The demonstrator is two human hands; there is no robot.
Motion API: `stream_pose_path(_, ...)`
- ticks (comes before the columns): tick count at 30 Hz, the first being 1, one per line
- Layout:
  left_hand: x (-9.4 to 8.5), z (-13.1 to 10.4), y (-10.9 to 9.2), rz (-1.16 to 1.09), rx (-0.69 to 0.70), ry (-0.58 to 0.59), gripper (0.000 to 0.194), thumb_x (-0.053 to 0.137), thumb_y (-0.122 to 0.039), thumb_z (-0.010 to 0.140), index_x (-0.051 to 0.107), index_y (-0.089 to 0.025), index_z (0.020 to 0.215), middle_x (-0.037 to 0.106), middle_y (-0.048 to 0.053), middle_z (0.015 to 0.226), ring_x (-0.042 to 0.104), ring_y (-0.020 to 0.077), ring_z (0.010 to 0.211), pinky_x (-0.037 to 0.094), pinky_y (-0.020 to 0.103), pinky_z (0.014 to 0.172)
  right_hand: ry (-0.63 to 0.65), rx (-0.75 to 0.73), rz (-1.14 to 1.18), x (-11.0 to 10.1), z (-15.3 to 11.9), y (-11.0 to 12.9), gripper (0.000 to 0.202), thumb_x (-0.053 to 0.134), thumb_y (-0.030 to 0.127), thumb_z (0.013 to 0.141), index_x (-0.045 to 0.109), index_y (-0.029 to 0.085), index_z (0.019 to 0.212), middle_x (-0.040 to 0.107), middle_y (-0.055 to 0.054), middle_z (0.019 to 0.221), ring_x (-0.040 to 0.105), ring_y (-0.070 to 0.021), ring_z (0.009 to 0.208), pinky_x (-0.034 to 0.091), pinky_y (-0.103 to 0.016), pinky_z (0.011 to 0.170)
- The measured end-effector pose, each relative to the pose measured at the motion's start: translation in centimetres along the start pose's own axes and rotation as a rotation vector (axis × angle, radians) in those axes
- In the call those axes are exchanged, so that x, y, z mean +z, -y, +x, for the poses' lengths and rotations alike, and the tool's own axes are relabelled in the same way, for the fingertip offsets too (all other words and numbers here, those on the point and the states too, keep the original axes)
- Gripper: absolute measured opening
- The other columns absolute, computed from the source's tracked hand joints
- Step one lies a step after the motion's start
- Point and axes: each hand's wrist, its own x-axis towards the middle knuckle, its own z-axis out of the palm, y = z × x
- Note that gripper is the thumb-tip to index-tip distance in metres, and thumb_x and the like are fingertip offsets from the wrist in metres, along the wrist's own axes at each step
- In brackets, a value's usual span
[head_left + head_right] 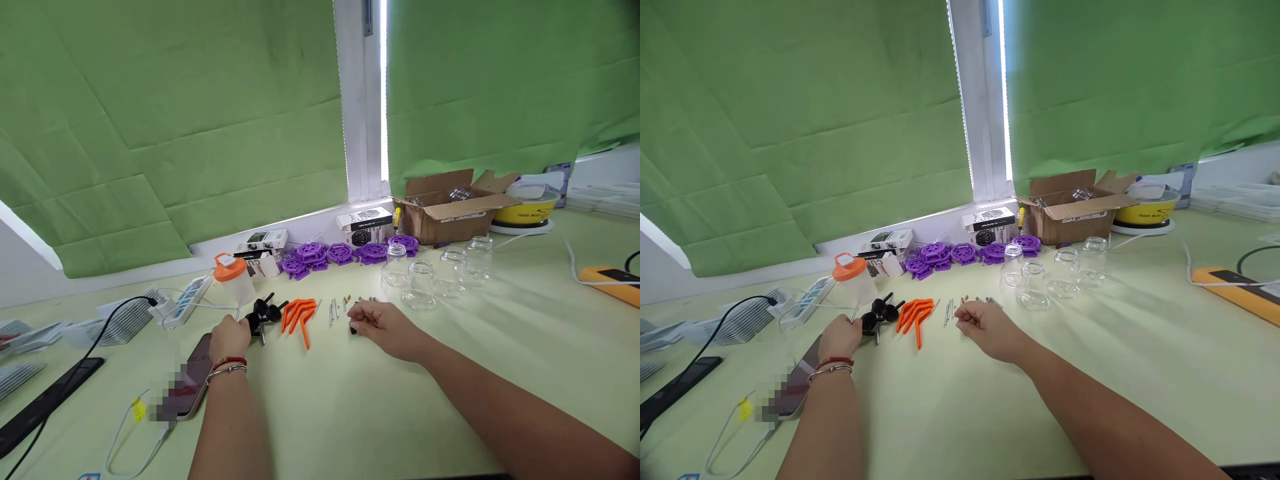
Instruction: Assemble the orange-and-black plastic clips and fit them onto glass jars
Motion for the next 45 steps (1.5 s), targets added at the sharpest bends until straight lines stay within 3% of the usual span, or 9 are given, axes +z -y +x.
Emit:
stream_pose_path(6,0.8,0.2,-0.1,0.027,0.032,0.040,0.041,0.036,-0.042,0.083,0.064,-0.015,0.094,0.066,0.022,0.103,0.063,0.0382,0.095,0.048,0.045,0.071,-0.083,0.123,0.080,-3.1,-1.9,-2.2,0.023,0.059,0.037,0.079,0.059,0.018,0.093,0.058,-0.001,0.076,0.055,-0.0140,0.070,0.046,-0.029,0.067)
stream_pose_path(12,0.5,-0.6,-0.6,0.051,0.036,-0.010,0.045,0.037,-0.049,0.083,0.065,-0.015,0.093,0.066,0.022,0.101,0.061,0.0390,0.093,0.048,0.048,0.069,-0.130,0.158,0.018,-4.2,-1.9,-3.3,0.021,0.058,0.036,0.078,0.059,0.018,0.089,0.058,-0.001,0.073,0.054,-0.0133,0.065,0.045,-0.028,0.064)
stream_pose_path(17,-0.5,-2.8,-2.3,0.074,0.077,-0.242,0.053,0.035,-0.052,0.085,0.060,-0.010,0.107,0.057,0.024,0.114,0.047,0.0397,0.112,0.044,0.047,0.079,-0.115,0.117,-0.080,-4.1,-1.5,-4.1,0.021,0.055,0.037,0.080,0.060,0.019,0.088,0.057,0.000,0.071,0.053,-0.0139,0.065,0.043,-0.028,0.061)
stream_pose_path(19,-0.7,-4.2,-3.4,0.024,0.280,-0.479,0.046,0.036,-0.048,0.087,0.060,-0.011,0.104,0.058,0.020,0.111,0.048,0.0344,0.109,0.042,0.041,0.079,-0.113,0.109,-0.085,-3.8,-1.5,-4.2,0.021,0.054,0.037,0.081,0.060,0.019,0.088,0.057,-0.001,0.072,0.052,-0.0136,0.064,0.042,-0.027,0.060)
stream_pose_path(20,-0.6,-4.9,-4.1,-0.012,0.395,-0.500,0.042,0.037,-0.046,0.087,0.060,-0.013,0.100,0.060,0.017,0.106,0.050,0.0313,0.104,0.042,0.038,0.079,-0.105,0.107,-0.085,-3.6,-1.6,-4.1,0.021,0.053,0.037,0.081,0.060,0.019,0.088,0.056,0.000,0.072,0.051,-0.0132,0.064,0.041,-0.027,0.060)
stream_pose_path(25,0.9,-7.5,-6.4,-0.123,0.654,-0.052,0.038,0.039,-0.046,0.086,0.055,-0.020,0.064,0.060,0.003,0.064,0.052,0.0175,0.060,0.030,0.027,0.053,0.083,0.108,-0.121,-2.3,-2.1,-3.7,0.020,0.054,0.037,0.081,0.062,0.018,0.086,0.054,0.000,0.071,0.046,-0.0122,0.063,0.038,-0.025,0.058)
stream_pose_path(30,2.7,-7.1,-6.2,-0.240,0.740,0.257,0.033,0.052,-0.042,0.078,0.047,-0.020,0.054,0.051,-0.001,0.051,0.043,0.0140,0.050,0.027,0.026,0.050,0.195,0.105,-0.144,-2.1,-1.9,-4.2,0.021,0.058,0.037,0.079,0.062,0.018,0.088,0.052,0.000,0.071,0.046,-0.0121,0.064,0.039,-0.025,0.060)
stream_pose_path(38,2.5,-6.6,-5.8,-0.390,0.761,0.336,0.033,0.055,-0.041,0.076,0.045,-0.021,0.052,0.046,-0.003,0.051,0.041,0.0132,0.049,0.032,0.026,0.050,0.213,0.138,-0.058,-2.8,-1.9,-4.1,0.025,0.059,0.039,0.078,0.062,0.018,0.091,0.052,-0.001,0.073,0.047,-0.0138,0.068,0.040,-0.026,0.064)
stream_pose_path(45,2.2,-5.6,-5.3,-0.470,0.638,0.154,0.032,0.056,-0.043,0.076,0.048,-0.020,0.054,0.048,-0.002,0.052,0.045,0.0137,0.051,0.034,0.027,0.050,0.214,0.146,-0.049,-2.8,-1.8,-4.3,0.028,0.060,0.042,0.076,0.063,0.019,0.091,0.053,-0.001,0.074,0.048,-0.0145,0.068,0.041,-0.027,0.065)
